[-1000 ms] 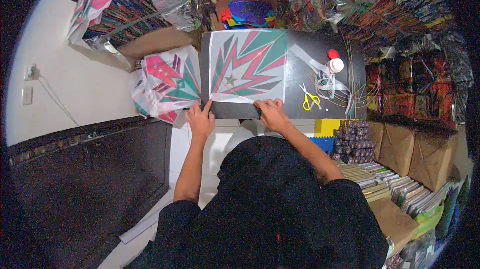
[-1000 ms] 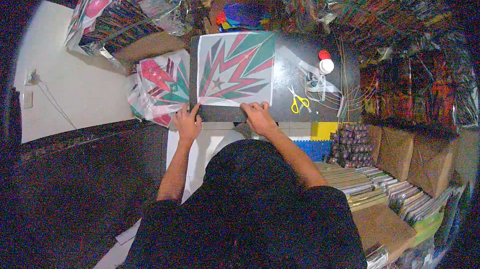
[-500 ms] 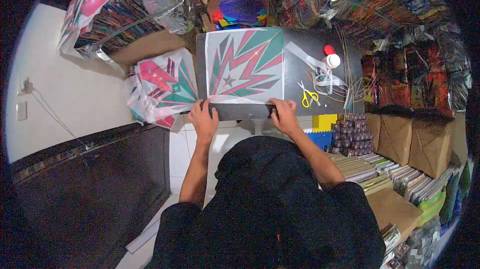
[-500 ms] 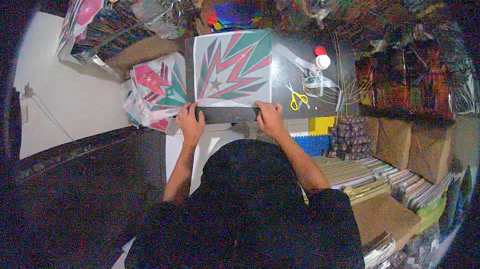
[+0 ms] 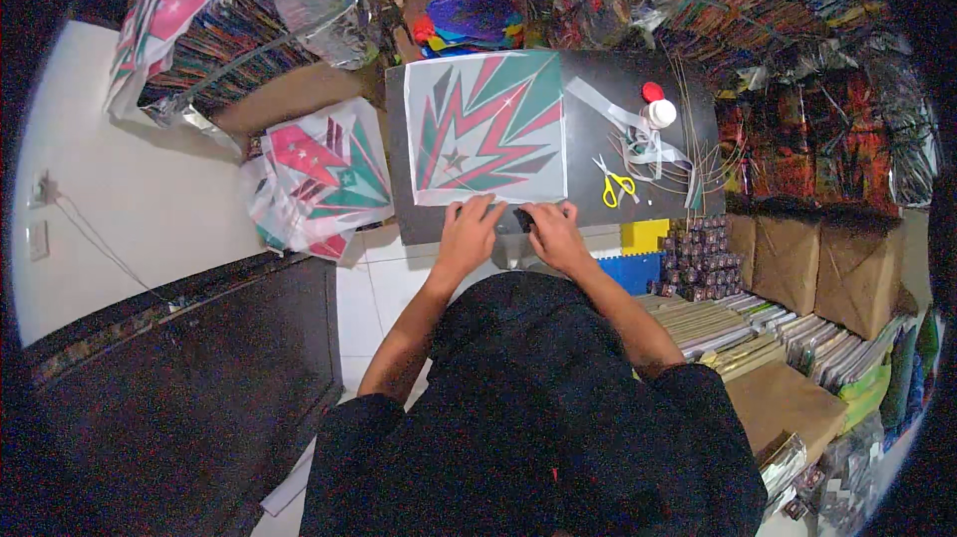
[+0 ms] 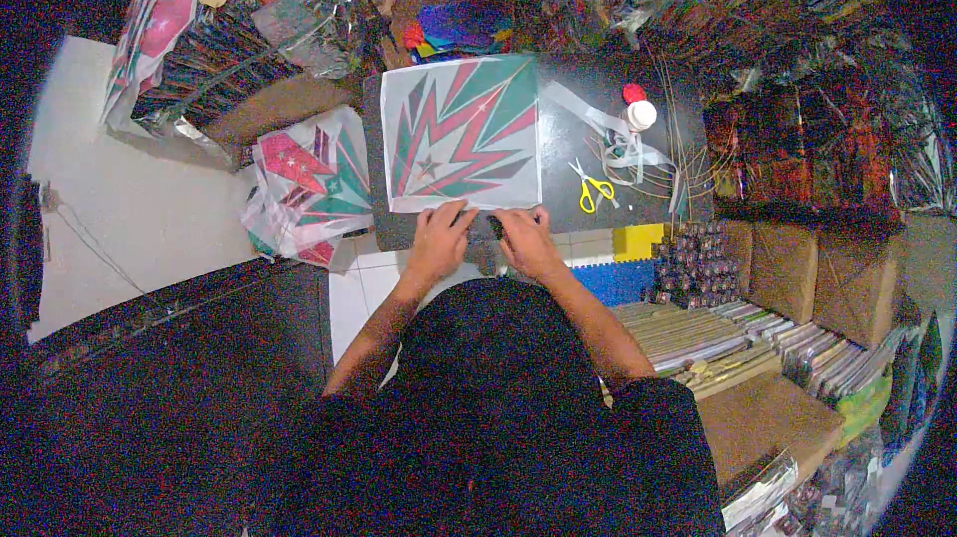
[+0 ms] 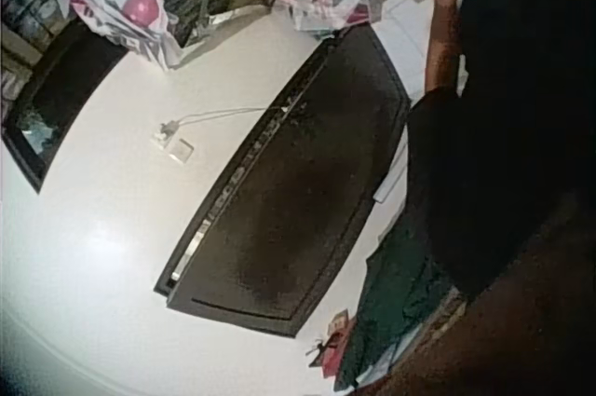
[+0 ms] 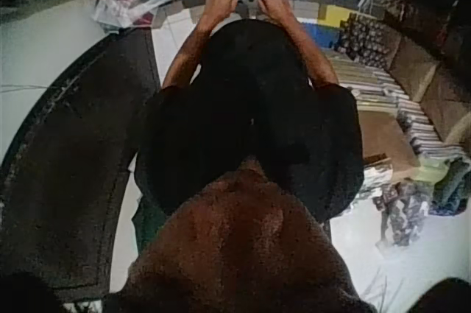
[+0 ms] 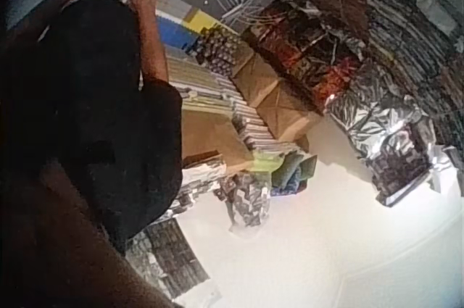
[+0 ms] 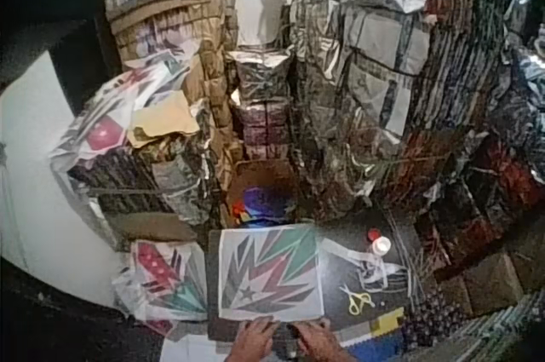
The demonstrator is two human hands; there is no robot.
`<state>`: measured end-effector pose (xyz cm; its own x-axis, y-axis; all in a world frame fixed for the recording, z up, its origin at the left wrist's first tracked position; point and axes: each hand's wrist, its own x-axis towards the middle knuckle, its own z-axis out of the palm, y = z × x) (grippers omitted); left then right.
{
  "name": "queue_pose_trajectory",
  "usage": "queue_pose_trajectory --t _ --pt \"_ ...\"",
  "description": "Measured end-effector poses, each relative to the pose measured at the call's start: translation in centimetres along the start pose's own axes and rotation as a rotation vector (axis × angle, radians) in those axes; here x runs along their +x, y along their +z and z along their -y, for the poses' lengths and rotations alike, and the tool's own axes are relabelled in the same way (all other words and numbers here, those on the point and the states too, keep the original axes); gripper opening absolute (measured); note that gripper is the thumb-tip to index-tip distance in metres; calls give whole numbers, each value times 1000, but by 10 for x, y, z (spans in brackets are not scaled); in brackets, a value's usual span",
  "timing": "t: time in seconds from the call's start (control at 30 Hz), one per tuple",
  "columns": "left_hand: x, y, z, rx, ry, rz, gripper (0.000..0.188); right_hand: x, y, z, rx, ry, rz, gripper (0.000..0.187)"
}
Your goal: The person assembles a kite by attaching a thin wooden stick to the surface of a patterned kite sheet using white tape. They smooth the tape down with their fingers to secure the stick and then use yellow scissors to trim the excess tape.
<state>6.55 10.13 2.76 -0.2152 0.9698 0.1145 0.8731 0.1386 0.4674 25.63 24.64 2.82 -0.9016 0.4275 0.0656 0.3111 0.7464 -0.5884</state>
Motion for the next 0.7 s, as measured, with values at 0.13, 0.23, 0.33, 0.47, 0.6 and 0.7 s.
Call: queue_pose_trajectory --t 0.13,0.23,0.33,0.47,0.6,0.7 --pt "3 8 0 32 17 12 60 -12 -2 -7 -33 0 38 50" --pt "5 13 1 52 3 57 60 -25 2 -16 -68 -6 -8 47" --pt "8 14 3 67 18 60 61 -29 2 -20 -63 23 -26 46" --pt "10 10 4 53 13 100 60 -26 -1 -18 -98 60 -8 48" --pt "12 7 5 41 8 150 58 -25 -1 -25 -145 85 62 55" --pt "13 5 5 53 11 152 58 -23 -1 -27 -158 88 87 56"
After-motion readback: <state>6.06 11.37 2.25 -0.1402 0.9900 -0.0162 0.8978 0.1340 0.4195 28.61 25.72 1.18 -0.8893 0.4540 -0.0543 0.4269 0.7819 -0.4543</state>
